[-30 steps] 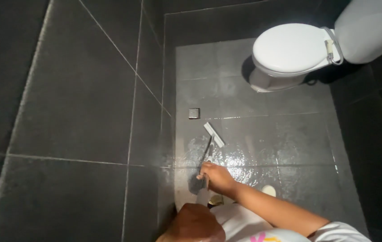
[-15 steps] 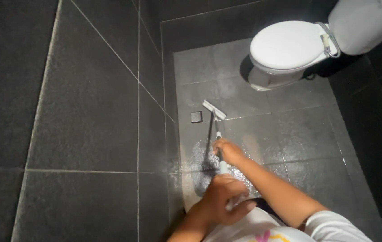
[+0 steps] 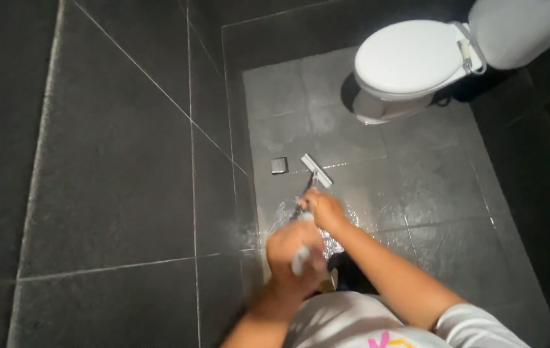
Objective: The person uses a squeegee to push water across a tiled floor toward a drain, working in a small space between a toilet and a sink.
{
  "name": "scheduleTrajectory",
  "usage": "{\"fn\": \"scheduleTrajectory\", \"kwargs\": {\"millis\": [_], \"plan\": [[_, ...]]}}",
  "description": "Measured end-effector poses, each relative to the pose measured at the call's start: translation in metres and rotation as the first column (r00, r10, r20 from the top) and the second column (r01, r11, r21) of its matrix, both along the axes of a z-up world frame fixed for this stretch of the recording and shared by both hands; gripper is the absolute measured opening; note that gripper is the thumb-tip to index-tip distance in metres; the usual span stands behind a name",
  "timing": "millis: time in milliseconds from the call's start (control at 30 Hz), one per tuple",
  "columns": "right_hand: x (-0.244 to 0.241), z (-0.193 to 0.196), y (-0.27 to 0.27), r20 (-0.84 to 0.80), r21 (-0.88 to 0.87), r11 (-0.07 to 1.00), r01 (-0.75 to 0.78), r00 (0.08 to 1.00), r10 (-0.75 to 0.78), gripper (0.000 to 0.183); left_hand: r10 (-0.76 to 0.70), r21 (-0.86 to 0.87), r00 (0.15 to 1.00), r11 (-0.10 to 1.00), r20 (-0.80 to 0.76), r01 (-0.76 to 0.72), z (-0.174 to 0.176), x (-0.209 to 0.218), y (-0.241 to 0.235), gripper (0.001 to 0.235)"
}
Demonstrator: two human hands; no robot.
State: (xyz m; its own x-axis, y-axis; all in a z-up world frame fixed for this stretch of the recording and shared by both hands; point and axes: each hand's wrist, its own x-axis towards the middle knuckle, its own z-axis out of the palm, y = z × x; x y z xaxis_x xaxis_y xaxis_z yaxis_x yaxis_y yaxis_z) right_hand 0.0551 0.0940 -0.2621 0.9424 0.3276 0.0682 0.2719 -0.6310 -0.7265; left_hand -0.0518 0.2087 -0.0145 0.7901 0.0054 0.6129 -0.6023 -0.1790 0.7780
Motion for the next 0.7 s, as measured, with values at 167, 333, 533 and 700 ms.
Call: {"fn": "scheduleTrajectory", "kwargs": {"millis": [167,333,533,700], "plan": [[0.020,0.013,0.003,-0.040,0.029,0.999,-0.015,0.999,0.016,0.009,-0.086,-0.080,0.989,0.994,-0.118,0.077,0.025,0.034,0.014,0.024],[0.000,0.035,-0.018,-0.029,0.130,0.977,-0.168,0.985,0.173,0.017,-0.219,-0.172,0.937,0.969,-0.273,0.176,0.049,0.028,0.018,0.009],[0.074,-0.022,-0.031,0.072,0.098,0.970,-0.223,0.974,0.216,0.023,-0.202,0.051,0.976,0.977,-0.081,0.206,0.018,0.064,-0.012,0.004],[0.174,-0.091,-0.036,0.045,0.248,0.943,-0.220,0.976,0.215,0.015,-0.107,0.095,0.989,0.989,-0.098,0.116,-0.028,0.123,-0.040,0.007]]}}
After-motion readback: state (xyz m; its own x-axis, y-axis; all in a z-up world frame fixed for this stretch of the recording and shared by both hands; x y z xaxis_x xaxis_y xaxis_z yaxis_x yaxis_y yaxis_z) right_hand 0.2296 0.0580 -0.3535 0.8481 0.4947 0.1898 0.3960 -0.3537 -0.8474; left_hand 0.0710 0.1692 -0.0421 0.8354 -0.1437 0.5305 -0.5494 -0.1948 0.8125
